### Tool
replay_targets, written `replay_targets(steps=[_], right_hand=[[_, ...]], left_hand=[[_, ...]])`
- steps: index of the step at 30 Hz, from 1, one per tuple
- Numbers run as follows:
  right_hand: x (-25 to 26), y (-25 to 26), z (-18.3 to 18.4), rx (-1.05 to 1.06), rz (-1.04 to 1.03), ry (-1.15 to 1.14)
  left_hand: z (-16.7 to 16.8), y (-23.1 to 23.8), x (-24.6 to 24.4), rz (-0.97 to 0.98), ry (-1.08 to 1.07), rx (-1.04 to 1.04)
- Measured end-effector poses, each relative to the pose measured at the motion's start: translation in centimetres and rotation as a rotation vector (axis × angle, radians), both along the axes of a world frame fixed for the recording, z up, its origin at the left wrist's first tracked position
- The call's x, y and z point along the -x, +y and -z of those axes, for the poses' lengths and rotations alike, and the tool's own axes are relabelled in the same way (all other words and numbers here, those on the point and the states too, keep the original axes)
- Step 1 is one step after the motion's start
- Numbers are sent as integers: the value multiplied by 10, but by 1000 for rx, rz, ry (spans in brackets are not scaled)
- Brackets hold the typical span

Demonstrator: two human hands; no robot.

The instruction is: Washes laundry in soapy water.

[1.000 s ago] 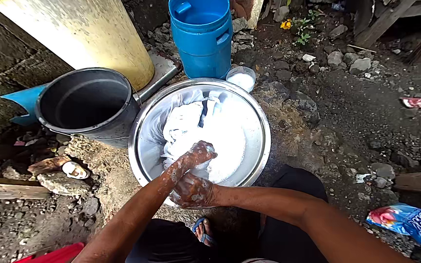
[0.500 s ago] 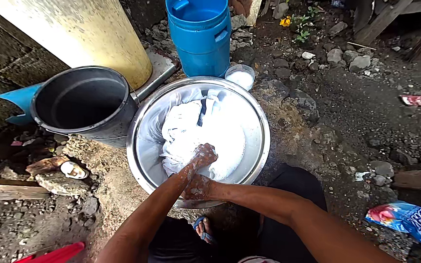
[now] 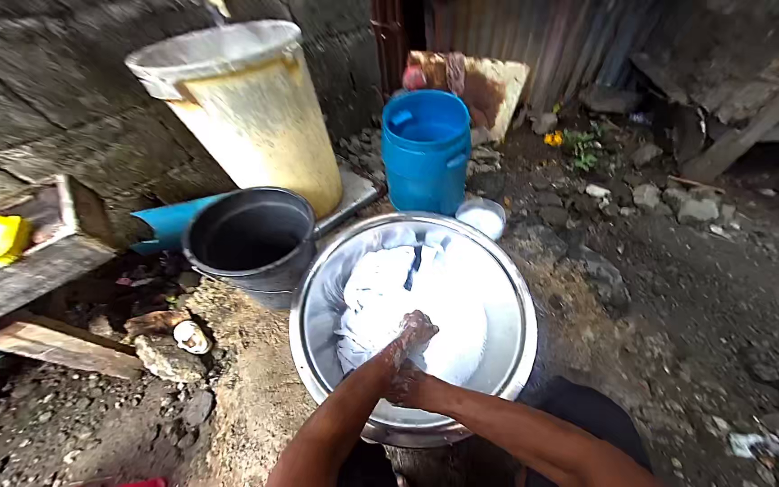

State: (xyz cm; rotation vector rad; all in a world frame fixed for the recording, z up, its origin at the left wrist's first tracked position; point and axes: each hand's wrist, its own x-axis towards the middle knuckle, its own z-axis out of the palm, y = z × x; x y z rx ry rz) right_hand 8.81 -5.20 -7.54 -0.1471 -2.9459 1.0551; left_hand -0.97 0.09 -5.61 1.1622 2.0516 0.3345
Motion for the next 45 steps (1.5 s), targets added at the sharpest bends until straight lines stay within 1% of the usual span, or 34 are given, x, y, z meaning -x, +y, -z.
replay_targets(steps=[1,2,3,4,5,6,7,8,10,11,13,14,17,19,22,26,28,32,34,36,39,42,45], right_hand=[[2,7,-19,-52,9,47],[2,13,-39,-169,21,122],[2,23,-56,-247,32,174],[2,36,-71,-270,79,197],[2,51,-85,-249,153,174],[1,66,-96,-204,230,137],[-2,80,-104,-154,291,119],[-7,91,-110,-110,333,96],[-14,105,-118,-57,374,108],[-16,110,-120,-52,377,140],[-18,115,-121,-74,373,199],[-18,115,-121,-86,372,217],[-14,116,-125,-93,369,259],[-7,116,-130,-70,369,296],[17,117,-140,-4,395,381],[81,101,-177,204,543,460],[119,86,-197,300,555,536],[188,61,-235,308,524,711],[210,53,-251,287,526,785],[214,45,-257,269,483,835],[199,35,-246,253,421,855],[181,34,-228,223,419,824],[168,40,-214,224,468,789]], left_hand=[[-19,-1,9,-51,-65,-104],[-41,-2,23,-100,-113,-188],[-56,-3,45,-138,-125,-274],[-67,-6,72,-171,-80,-378],[-73,-13,104,-205,43,-484],[-74,-21,138,-246,243,-565],[-78,-33,167,-291,453,-586],[-88,-46,194,-341,602,-532],[-116,-71,241,-397,682,-329],[-118,-86,261,-399,706,-224],[-105,-117,285,-389,732,-85],[-96,-128,288,-371,760,-68],[-63,-142,279,-313,892,-177],[-55,-144,262,-292,870,-138],[-45,-154,240,-289,767,-102],[-23,-162,226,-323,712,-51],[-18,-163,220,-361,714,-50],[-6,-168,211,-431,731,-81],[5,-174,205,-473,738,-131],[15,-180,198,-505,724,-162],[25,-186,191,-525,706,-178],[26,-187,191,-521,705,-165],[26,-189,192,-515,699,-139]])
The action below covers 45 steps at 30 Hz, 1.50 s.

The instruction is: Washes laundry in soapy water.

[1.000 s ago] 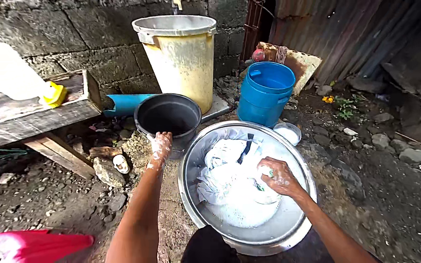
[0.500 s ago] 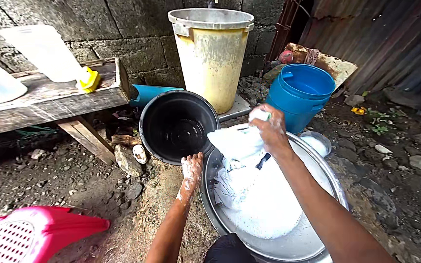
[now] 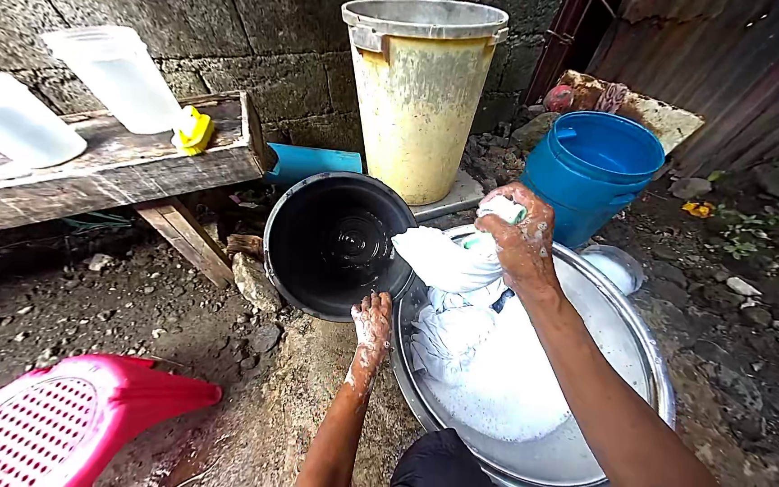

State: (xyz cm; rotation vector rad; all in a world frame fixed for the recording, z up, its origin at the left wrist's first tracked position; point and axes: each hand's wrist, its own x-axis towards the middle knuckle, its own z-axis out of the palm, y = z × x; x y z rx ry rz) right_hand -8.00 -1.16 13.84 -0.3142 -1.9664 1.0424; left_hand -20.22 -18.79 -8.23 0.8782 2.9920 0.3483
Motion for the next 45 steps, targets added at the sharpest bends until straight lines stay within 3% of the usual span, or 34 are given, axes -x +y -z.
replay_targets(steps=[3,8,11,17,19,25,29,34,39,42,45], right_hand=[[-11,8,13,98,4,-37],[-28,18,31,147,-12,-89],[-33,19,34,137,-19,-100],[-32,8,26,237,-97,-47],[-23,-6,18,311,-136,-13],[56,-62,5,475,-184,129],[77,-80,37,274,-350,-319],[11,-17,82,209,-471,-610],[-95,96,186,479,-121,-1012],[-153,124,236,731,157,-1083],[-178,122,262,892,226,-1061]], left_hand=[[-18,-5,-1,-7,-67,83],[-109,-24,3,67,-197,227],[-135,-33,14,100,-168,274],[-161,-68,23,189,-157,470],[-153,-95,14,223,-109,437],[-144,-140,-23,146,-245,396],[-138,-140,-26,201,-263,457],[-137,-140,-27,186,-200,493],[-145,-115,-25,364,-279,195],[-162,-58,-42,542,-187,-32],[-175,17,-61,643,-253,-37]])
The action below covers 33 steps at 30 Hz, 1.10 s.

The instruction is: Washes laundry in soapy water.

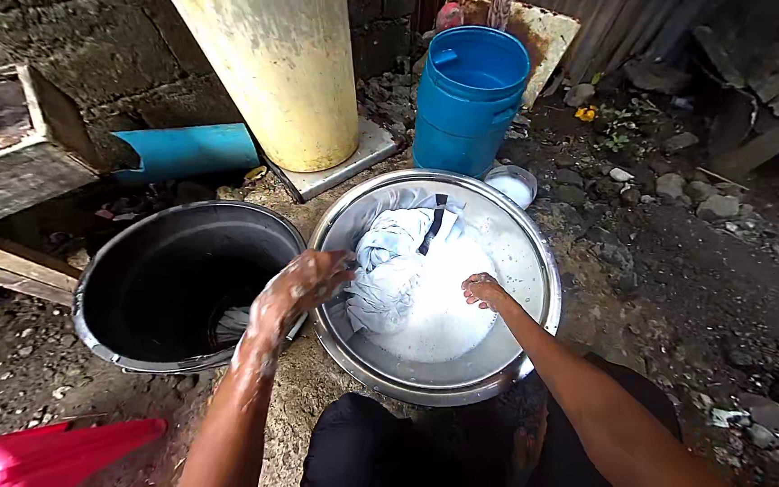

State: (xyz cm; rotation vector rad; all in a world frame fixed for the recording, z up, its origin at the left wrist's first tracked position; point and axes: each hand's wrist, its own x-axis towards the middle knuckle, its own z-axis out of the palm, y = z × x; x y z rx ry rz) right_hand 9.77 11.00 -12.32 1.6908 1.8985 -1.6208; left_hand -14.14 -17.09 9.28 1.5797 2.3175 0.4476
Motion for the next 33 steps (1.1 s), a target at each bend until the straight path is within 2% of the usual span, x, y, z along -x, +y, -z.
replay_targets(steps=[2,4,5,7,10,12,14,16,19,21,23,25,27,30,33], right_hand=[[-4,-7,6,58,12,34],[-5,-10,9,60,-85,71],[-5,-10,9,37,-178,83],[-4,-6,11,-53,-396,108],[-8,1,7,-167,-597,110],[-10,5,3,-189,-619,109],[-14,7,0,-195,-619,125],[-17,7,3,-186,-631,134],[-17,6,12,-141,-607,164],[-20,0,15,-133,-551,215],[-21,-6,8,-173,-475,259],[-23,-5,0,-287,-365,265],[-25,5,-12,-408,-289,304],[-33,22,-45,-518,-341,369],[-38,30,-78,-627,-416,399]], left_hand=[[11,64,4,90,-90,188],[51,124,21,144,-94,356],[79,140,30,109,-87,383],[132,141,38,-124,-123,364],[229,120,40,-537,-123,180],[263,103,26,-685,-194,144],[277,88,0,-733,-394,82],[277,85,-29,-721,-527,76],[248,122,-67,-472,-636,142],[225,158,-92,-288,-710,81],[198,191,-114,-213,-801,-50],[170,211,-127,-271,-865,-184],[147,217,-127,-303,-810,-304],[121,207,-114,-351,-643,-462],[98,202,-102,-526,-715,-596]])
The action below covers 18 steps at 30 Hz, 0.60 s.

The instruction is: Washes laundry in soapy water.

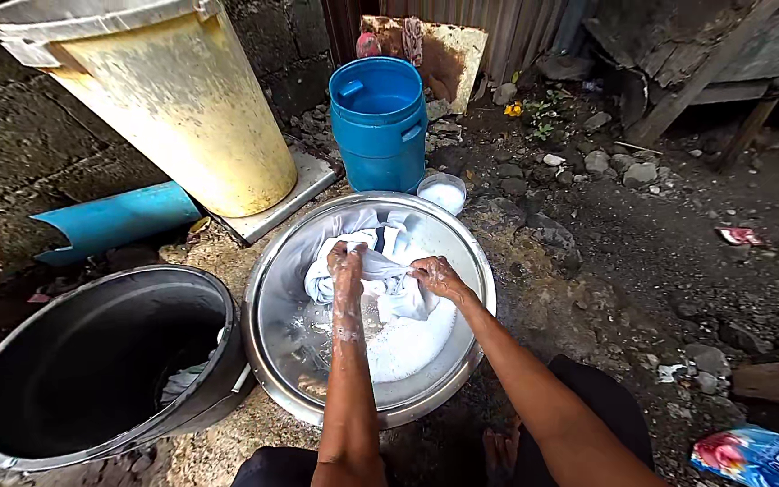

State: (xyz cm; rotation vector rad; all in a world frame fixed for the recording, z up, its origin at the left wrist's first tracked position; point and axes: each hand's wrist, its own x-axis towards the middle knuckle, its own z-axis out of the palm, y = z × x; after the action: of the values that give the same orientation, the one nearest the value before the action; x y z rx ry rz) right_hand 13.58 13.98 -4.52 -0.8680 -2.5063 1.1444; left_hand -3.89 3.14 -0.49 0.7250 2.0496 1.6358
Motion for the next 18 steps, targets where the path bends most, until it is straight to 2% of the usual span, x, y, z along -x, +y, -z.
replay_targets(steps=[3,7,9,11,13,14,16,18], right_hand=[[-3,-5,-25,-137,-2,2],[-13,-8,-50,-153,44,156],[-16,-9,-59,-28,94,291],[-14,-12,-58,202,166,492],[-11,-15,-58,350,192,662],[-10,-17,-60,355,198,693],[-7,-19,-66,256,225,703],[-6,-18,-72,158,254,699]], left_hand=[[-26,-5,1,-38,-32,22],[-46,-26,-2,3,108,104],[-53,-33,-2,13,194,79],[-62,-37,-1,16,248,24],[-65,-39,-2,17,188,-23],[-62,-38,-2,23,109,-51],[-52,-32,3,82,-38,-123],[-42,-27,10,164,-70,-160]])
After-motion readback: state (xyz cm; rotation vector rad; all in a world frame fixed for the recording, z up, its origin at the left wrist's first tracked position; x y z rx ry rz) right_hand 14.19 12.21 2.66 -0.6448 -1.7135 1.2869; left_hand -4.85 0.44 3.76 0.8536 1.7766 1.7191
